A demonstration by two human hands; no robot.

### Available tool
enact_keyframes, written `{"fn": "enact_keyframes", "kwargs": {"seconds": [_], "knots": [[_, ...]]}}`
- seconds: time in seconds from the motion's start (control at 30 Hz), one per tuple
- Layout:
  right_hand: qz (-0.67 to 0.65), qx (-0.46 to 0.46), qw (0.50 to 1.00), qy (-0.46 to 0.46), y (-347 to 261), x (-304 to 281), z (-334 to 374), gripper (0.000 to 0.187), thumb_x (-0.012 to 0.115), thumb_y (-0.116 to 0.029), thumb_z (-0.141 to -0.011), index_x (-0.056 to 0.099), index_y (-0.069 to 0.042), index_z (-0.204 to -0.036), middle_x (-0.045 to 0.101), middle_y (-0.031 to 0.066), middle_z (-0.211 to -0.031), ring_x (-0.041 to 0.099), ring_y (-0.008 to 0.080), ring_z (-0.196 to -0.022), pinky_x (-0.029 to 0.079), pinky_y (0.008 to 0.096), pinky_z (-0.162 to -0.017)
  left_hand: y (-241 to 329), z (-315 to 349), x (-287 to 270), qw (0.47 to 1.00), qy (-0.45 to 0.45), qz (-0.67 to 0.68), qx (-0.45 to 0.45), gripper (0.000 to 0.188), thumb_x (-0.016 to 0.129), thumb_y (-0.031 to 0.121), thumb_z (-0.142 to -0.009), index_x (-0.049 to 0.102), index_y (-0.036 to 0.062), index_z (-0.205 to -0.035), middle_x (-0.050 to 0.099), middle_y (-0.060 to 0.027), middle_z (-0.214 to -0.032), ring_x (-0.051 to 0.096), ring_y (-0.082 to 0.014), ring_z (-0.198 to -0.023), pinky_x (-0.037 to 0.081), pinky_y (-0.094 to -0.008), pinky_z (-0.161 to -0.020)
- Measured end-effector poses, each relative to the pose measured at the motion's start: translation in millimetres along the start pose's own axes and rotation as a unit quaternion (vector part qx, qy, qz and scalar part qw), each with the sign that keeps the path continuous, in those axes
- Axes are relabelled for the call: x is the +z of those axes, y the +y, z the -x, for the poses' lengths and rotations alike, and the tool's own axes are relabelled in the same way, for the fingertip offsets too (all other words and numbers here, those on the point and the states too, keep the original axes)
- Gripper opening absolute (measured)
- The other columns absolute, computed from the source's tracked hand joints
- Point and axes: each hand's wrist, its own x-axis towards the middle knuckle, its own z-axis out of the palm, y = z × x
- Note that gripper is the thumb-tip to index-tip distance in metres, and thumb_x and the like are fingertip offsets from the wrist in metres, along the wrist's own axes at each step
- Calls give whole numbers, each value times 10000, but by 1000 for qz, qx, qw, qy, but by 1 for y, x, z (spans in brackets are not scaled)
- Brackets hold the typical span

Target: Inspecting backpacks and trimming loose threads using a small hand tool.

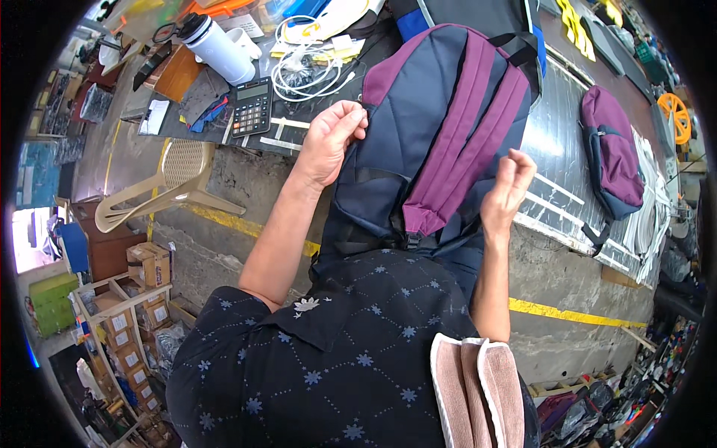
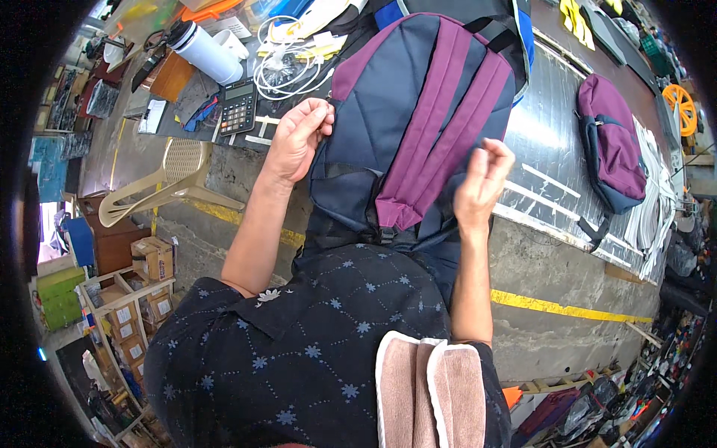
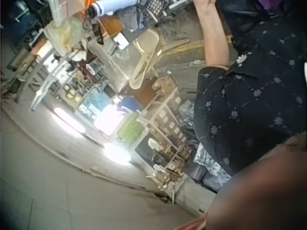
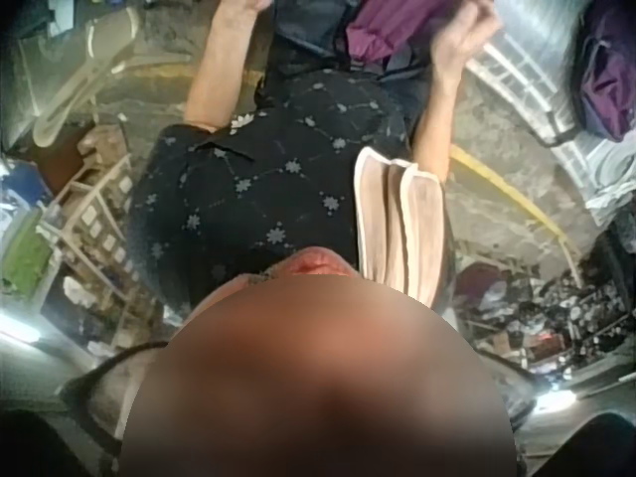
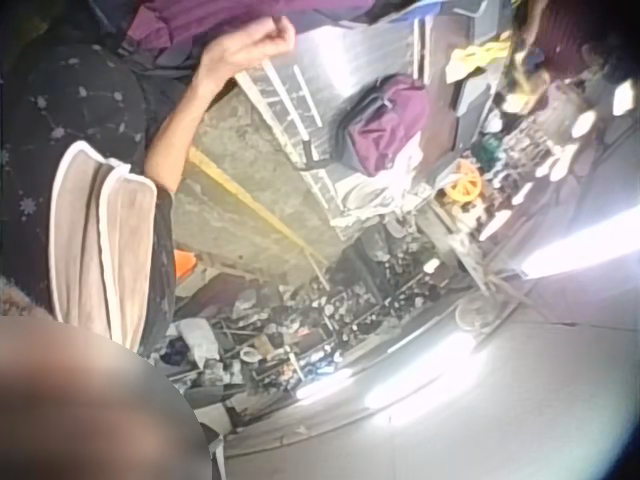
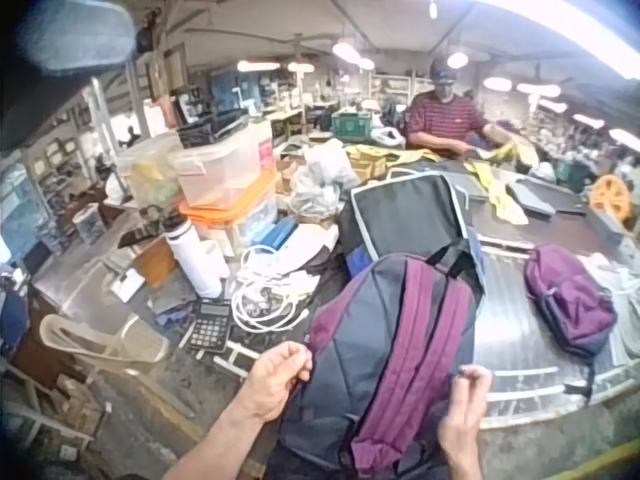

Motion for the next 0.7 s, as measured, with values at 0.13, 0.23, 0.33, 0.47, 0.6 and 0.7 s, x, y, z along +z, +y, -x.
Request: {"fn": "enact_keyframes", "kwargs": {"seconds": [0.13,0.23,0.33,0.47,0.6,0.7], "knots": [[154,-147,966,-146,-58,50,4,175,810,-54,-985,701,1,-1110,653,14,-873,581,77,-740,490,250,-672,-1,7,-1,999,-10,52,3,109,668,153,-1102,700,52,-1129,699,-11,-1058,622,-87,-947,501,-248,-893],[150,-247,937,-195,-61,84,2,171,877,-55,-914,727,4,-969,651,84,-757,611,146,-623,501,292,-596,-1,8,0,995,-30,93,-4,106,659,143,-1104,694,49,-1136,694,-26,-1095,621,-96,-993,498,-258,-923],[168,-263,927,-208,-63,106,6,202,901,-72,-859,725,-21,-943,673,94,-791,676,222,-657,527,334,-597,-2,10,2,992,-40,118,3,102,655,135,-1104,689,47,-1141,691,-30,-1104,620,-101,-1005,497,-265,-936],[198,-263,920,-212,-65,117,9,216,899,-100,-852,728,-34,-965,682,85,-815,695,236,-683,538,348,-610,-1,12,5,993,-34,107,18,105,656,140,-1106,685,47,-1144,687,-24,-1101,619,-95,-985,502,-256,-924],[213,-276,914,-210,-66,124,9,201,884,-112,-861,723,-45,-963,678,72,-813,696,256,-698,548,363,-622,-2,13,4,995,-42,93,24,133,632,132,-1113,669,22,-1178,671,-44,-1115,615,-115,-994,508,-271,-948],[252,-313,892,-208,-67,126,9,188,875,-127,-868,716,-65,-946,663,56,-801,687,256,-707,546,372,-631,-2,13,8,996,-28,81,25,106,659,152,-1108,684,54,-1138,670,-2,-1055,604,-78,-953,499,-241,-910]]}}
